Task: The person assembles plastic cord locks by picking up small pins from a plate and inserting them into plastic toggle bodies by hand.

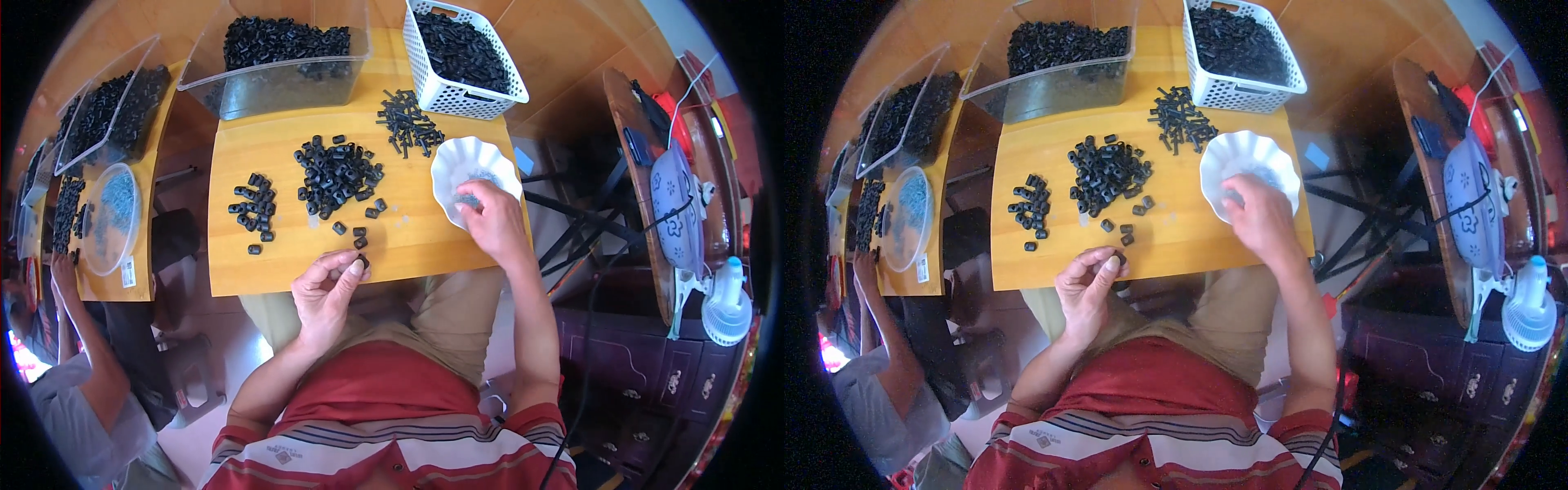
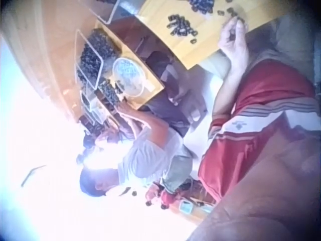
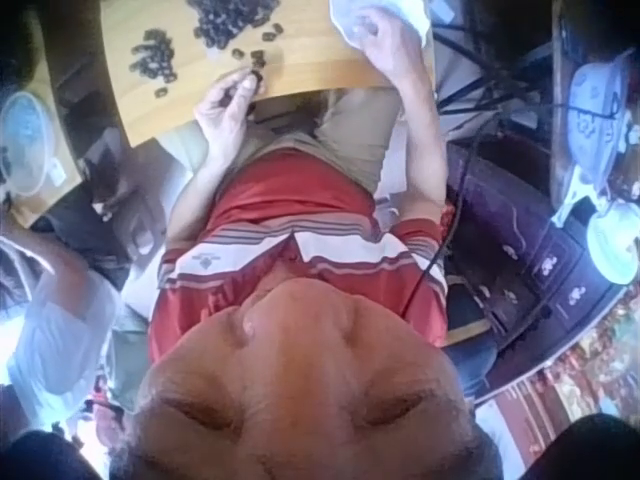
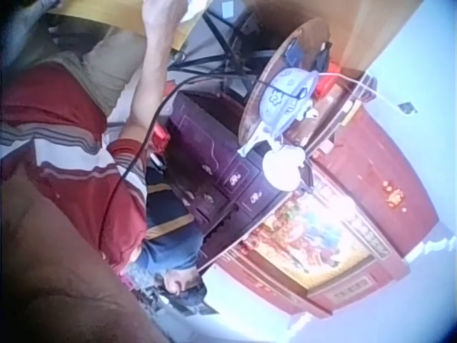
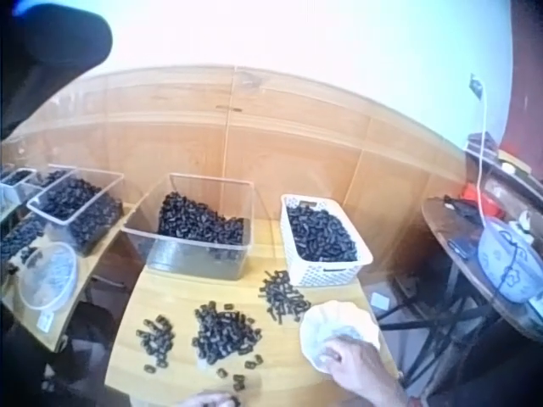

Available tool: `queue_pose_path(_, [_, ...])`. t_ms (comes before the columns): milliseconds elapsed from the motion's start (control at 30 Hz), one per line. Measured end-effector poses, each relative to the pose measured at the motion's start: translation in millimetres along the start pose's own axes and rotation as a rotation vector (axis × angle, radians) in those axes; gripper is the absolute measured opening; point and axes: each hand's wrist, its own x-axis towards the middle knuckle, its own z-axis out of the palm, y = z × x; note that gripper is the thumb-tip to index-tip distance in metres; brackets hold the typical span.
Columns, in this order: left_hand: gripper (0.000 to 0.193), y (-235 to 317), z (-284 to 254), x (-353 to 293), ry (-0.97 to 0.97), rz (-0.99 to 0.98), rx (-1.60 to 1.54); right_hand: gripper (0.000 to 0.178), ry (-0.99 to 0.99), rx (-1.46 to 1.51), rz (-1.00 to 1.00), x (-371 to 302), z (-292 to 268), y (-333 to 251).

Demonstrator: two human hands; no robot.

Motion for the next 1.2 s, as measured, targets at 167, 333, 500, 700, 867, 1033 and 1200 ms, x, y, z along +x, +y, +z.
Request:
queue_pose_path(167, [0.02, -7, 6, -10, -0.016, 0.024, 0.058, 0.027, -0.165, -0.217, 0.018, 10, -5, 23])
queue_pose_path(333, [0.02, -4, 15, -16, -0.011, 0.041, 0.035, 0.025, -0.212, -0.237, -0.027, 19, 0, 26])
queue_pose_path(500, [0.02, -3, 25, -19, 0.007, 0.019, 0.058, 0.02, -0.205, -0.171, -0.062, 21, 3, 36])
queue_pose_path(700, [0.019, -6, 31, -22, 0.019, 0.016, 0.103, 0.017, -0.144, -0.128, -0.103, 18, 8, 43])
queue_pose_path(867, [0.019, -9, 29, -25, 0.04, 0.048, 0.157, 0.016, -0.063, -0.039, -0.108, 15, 12, 48])
queue_pose_path(1033, [0.019, -9, 32, -29, 0.047, 0.05, 0.12, 0.014, -0.021, -0.01, -0.154, 13, 17, 56])
queue_pose_path(1200, [0.018, -10, 34, -33, 0.084, 0.039, 0.136, 0.014, 0.008, 0.0, -0.178, 12, 17, 57])
